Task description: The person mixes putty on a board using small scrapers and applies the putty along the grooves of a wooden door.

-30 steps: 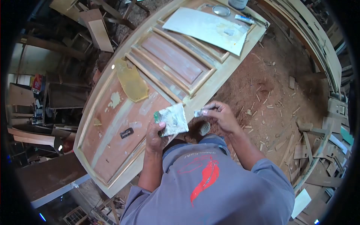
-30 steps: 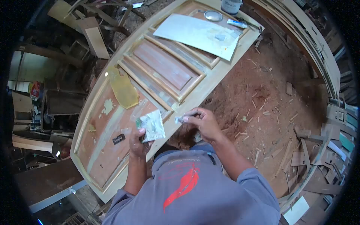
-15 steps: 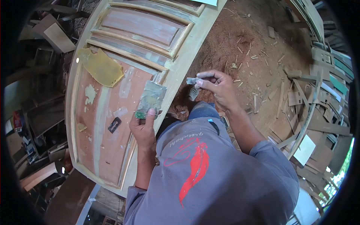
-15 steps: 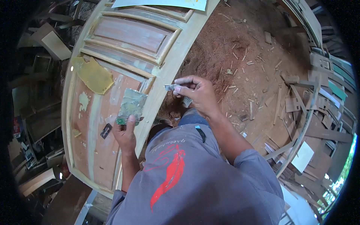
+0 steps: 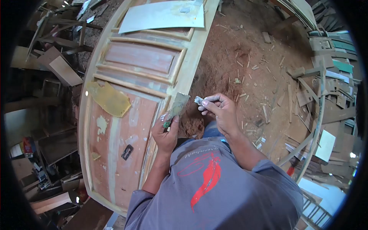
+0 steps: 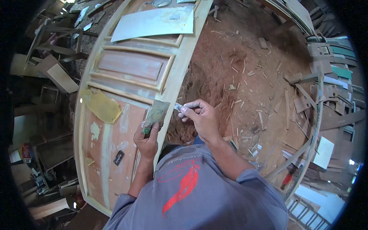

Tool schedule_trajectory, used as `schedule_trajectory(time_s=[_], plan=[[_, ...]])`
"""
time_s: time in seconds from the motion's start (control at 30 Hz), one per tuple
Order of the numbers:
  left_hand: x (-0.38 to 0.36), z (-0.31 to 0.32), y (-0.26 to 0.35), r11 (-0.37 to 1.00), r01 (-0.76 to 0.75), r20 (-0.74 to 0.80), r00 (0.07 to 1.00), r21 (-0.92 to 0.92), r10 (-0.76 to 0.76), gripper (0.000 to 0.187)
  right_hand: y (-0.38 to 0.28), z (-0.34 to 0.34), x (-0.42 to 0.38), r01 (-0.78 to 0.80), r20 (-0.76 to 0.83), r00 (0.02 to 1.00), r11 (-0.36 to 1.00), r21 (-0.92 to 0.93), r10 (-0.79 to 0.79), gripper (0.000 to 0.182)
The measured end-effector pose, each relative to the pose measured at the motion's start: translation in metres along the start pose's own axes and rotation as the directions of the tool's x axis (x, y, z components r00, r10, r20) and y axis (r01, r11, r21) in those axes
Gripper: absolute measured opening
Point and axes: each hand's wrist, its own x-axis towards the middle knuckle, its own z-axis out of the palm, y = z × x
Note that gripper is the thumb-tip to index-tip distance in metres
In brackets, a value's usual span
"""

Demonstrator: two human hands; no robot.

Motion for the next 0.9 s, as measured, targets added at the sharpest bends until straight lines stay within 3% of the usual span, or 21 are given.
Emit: schedule_trajectory(time_s=[0.2, 0.3, 0.47, 0.63, 0.77, 0.9], plan=[[0.042, 0.099, 0.026, 0.921, -0.285, 0.072, 0.958, 0.265, 0.276, 0.036, -0.046, -0.049, 0.073, -0.003, 0.005, 1.000, 0.998, 0.055, 0.003, 0.016], [0.061, 0.137, 0.029, 0.881, -0.345, 0.118, 0.938, 0.323, 0.325, 0.029, -0.066, -0.067, 0.096, -0.010, 0.027, 1.000, 0.996, 0.090, 0.008, 0.015], [0.074, 0.161, 0.034, 0.871, -0.335, 0.177, 0.941, 0.360, 0.289, 0.037, -0.081, -0.083, 0.121, -0.079, 0.085, 0.994, 0.976, 0.203, 0.062, 0.013], [0.071, 0.141, 0.033, 0.847, -0.276, 0.167, 0.960, 0.455, 0.224, 0.043, -0.091, -0.068, 0.123, -0.176, 0.214, 0.969, 0.955, 0.238, 0.126, 0.014], [0.041, 0.081, 0.011, 0.816, -0.098, -0.058, 0.986, 0.569, 0.159, 0.038, -0.064, -0.036, 0.116, -0.178, 0.269, 0.953, 0.976, 0.123, 0.139, 0.016], [-0.010, -0.015, -0.008, 0.838, 0.107, -0.352, 0.930, 0.535, 0.106, 0.031, 0.009, 0.013, 0.093, -0.136, 0.332, 0.928, 0.984, -0.114, 0.166, 0.014]])
